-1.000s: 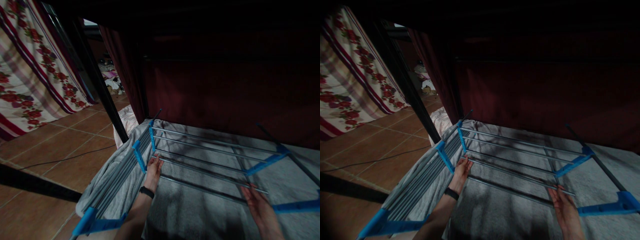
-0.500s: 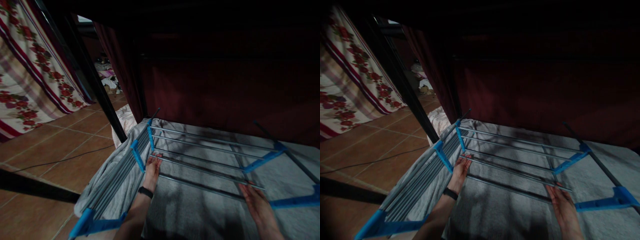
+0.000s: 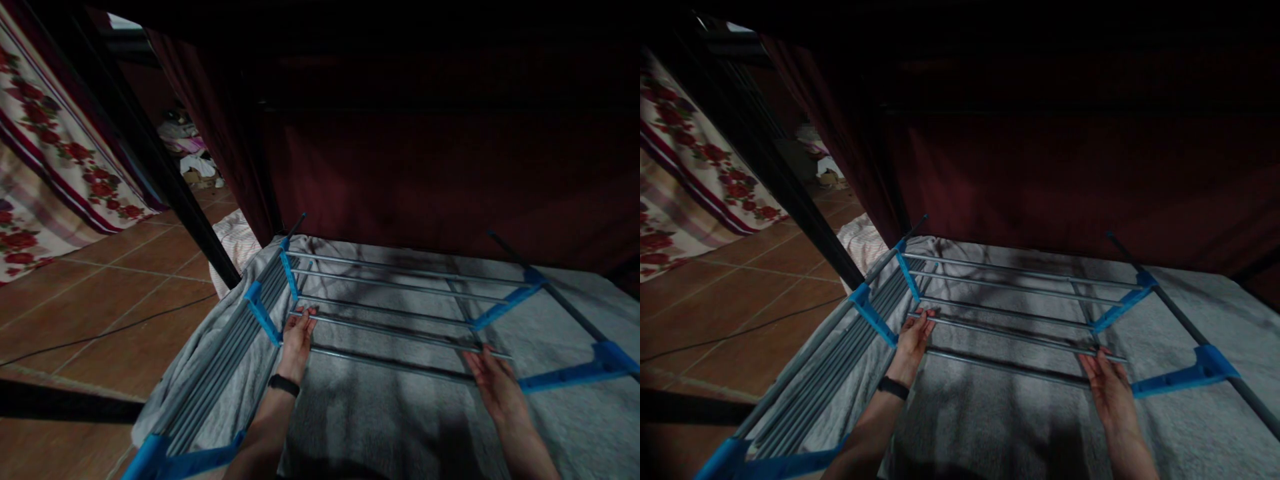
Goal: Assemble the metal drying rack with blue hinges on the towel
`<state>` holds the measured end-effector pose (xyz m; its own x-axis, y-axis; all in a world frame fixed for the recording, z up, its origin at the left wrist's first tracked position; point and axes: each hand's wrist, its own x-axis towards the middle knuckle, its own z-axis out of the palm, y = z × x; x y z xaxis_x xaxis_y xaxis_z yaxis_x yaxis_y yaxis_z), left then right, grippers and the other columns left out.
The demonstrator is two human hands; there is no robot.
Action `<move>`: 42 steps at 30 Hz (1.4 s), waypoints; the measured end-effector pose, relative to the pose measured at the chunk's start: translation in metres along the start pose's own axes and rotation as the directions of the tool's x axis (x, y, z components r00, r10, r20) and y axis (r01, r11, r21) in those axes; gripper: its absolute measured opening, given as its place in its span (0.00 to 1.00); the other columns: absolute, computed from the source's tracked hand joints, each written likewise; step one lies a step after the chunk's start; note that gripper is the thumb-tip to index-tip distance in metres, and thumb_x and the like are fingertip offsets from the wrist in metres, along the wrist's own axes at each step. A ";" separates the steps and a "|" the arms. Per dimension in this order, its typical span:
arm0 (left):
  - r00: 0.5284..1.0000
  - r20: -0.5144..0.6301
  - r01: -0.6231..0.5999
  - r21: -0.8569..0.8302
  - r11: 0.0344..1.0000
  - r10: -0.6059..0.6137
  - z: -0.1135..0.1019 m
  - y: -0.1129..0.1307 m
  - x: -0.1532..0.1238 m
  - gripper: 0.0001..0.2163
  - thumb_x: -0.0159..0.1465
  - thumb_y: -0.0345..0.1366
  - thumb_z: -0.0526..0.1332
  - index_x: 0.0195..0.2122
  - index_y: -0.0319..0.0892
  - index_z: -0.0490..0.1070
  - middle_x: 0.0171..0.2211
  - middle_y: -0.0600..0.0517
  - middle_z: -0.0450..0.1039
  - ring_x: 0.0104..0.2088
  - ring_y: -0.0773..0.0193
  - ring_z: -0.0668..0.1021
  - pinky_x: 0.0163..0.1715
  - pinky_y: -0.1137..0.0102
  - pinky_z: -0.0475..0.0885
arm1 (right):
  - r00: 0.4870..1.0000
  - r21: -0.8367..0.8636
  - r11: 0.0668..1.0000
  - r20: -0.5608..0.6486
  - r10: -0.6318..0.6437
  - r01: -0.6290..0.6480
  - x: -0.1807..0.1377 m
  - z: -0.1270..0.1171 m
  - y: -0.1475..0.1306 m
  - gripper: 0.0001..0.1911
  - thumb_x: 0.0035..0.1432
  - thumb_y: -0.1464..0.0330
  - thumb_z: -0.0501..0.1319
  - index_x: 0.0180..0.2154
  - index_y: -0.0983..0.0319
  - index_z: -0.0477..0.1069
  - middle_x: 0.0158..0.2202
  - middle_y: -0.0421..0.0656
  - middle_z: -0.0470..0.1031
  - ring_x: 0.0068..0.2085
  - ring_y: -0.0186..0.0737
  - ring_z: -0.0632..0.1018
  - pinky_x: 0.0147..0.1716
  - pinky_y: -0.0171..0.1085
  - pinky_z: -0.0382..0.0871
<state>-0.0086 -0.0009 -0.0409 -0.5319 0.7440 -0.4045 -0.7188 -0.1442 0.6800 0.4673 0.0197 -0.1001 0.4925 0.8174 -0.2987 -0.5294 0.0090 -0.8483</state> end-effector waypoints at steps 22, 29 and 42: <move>0.999 -0.025 0.033 0.094 0.995 -0.031 0.008 0.000 -0.003 0.10 0.64 0.19 0.71 0.36 0.41 0.77 0.33 0.53 0.82 0.37 0.66 0.87 0.53 0.66 0.82 | 0.999 -0.021 1.000 0.032 0.004 -0.003 -0.006 0.005 0.001 0.19 0.40 0.62 0.83 0.29 0.55 0.77 0.36 0.39 0.81 0.45 0.45 0.83 0.67 0.56 0.75; 0.998 -0.040 0.050 0.106 0.993 -0.046 0.010 0.000 -0.003 0.08 0.68 0.21 0.68 0.36 0.41 0.76 0.33 0.52 0.83 0.36 0.67 0.87 0.49 0.68 0.83 | 0.998 -0.037 0.999 0.068 -0.013 0.015 -0.010 0.004 0.003 0.16 0.43 0.63 0.81 0.33 0.54 0.80 0.40 0.41 0.83 0.52 0.49 0.84 0.68 0.55 0.74; 0.994 -0.076 0.088 0.132 0.987 -0.079 0.009 0.001 0.003 0.09 0.67 0.21 0.69 0.33 0.41 0.75 0.31 0.53 0.82 0.32 0.68 0.86 0.46 0.71 0.83 | 0.997 0.049 0.999 0.075 -0.002 -0.002 -0.010 0.007 0.003 0.16 0.42 0.67 0.82 0.30 0.54 0.77 0.37 0.38 0.85 0.50 0.46 0.86 0.62 0.51 0.80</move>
<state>-0.0068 0.0074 -0.0360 -0.5060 0.7016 -0.5018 -0.6975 0.0094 0.7165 0.4564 0.0158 -0.0967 0.4401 0.8584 -0.2635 -0.5639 0.0358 -0.8251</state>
